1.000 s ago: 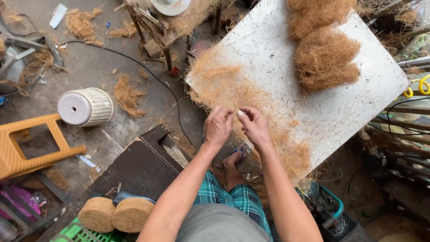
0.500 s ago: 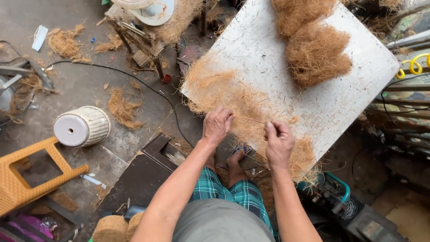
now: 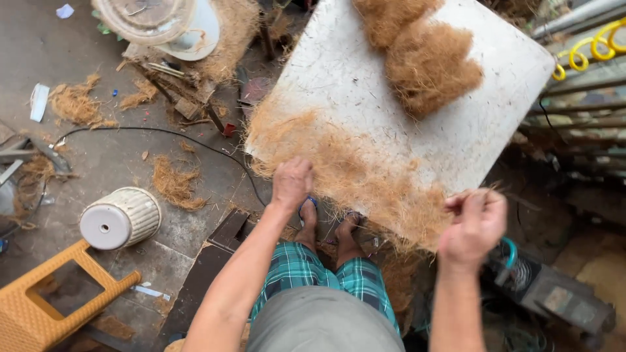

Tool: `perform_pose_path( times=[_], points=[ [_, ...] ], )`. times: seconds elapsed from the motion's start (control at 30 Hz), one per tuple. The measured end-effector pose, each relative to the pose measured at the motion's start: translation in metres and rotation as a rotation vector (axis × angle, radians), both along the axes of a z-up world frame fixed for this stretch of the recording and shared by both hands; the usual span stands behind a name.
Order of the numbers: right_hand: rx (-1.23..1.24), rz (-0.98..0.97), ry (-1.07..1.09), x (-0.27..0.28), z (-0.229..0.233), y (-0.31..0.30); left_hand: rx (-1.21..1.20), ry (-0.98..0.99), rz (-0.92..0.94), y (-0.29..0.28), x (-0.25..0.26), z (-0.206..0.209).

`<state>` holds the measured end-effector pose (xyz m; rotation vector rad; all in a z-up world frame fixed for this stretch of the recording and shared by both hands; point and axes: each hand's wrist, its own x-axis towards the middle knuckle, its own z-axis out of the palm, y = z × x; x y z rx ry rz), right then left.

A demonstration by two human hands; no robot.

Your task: Manually separating and spreading coconut fibers on a work surface and then using a pneumatic tool on them.

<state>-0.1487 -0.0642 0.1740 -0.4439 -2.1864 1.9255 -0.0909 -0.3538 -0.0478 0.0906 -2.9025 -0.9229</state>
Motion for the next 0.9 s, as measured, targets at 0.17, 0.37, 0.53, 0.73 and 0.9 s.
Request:
perform_pose_path(
  times=[0.17,0.37,0.53,0.73,0.9],
  points=[
    [0.052,-0.024,-0.137,-0.032,0.001,0.102,-0.029,0.101,-0.043,-0.015,-0.005,0.047],
    [-0.064,-0.673,-0.238,-0.036,-0.041,0.205,-0.074,0.177,-0.197,-0.007,0.005,0.077],
    [0.528,-0.243,-0.427,0.013,-0.084,0.138,0.091,0.308,-0.407,0.053,0.021,0.074],
    [0.871,0.483,-0.366,-0.007,-0.088,0.04,0.112,0.19,-0.53,0.146,0.037,0.069],
    [0.994,0.704,-0.456,-0.02,-0.183,0.078,-0.155,0.06,-0.669,0.161,0.046,0.053]
  ],
)
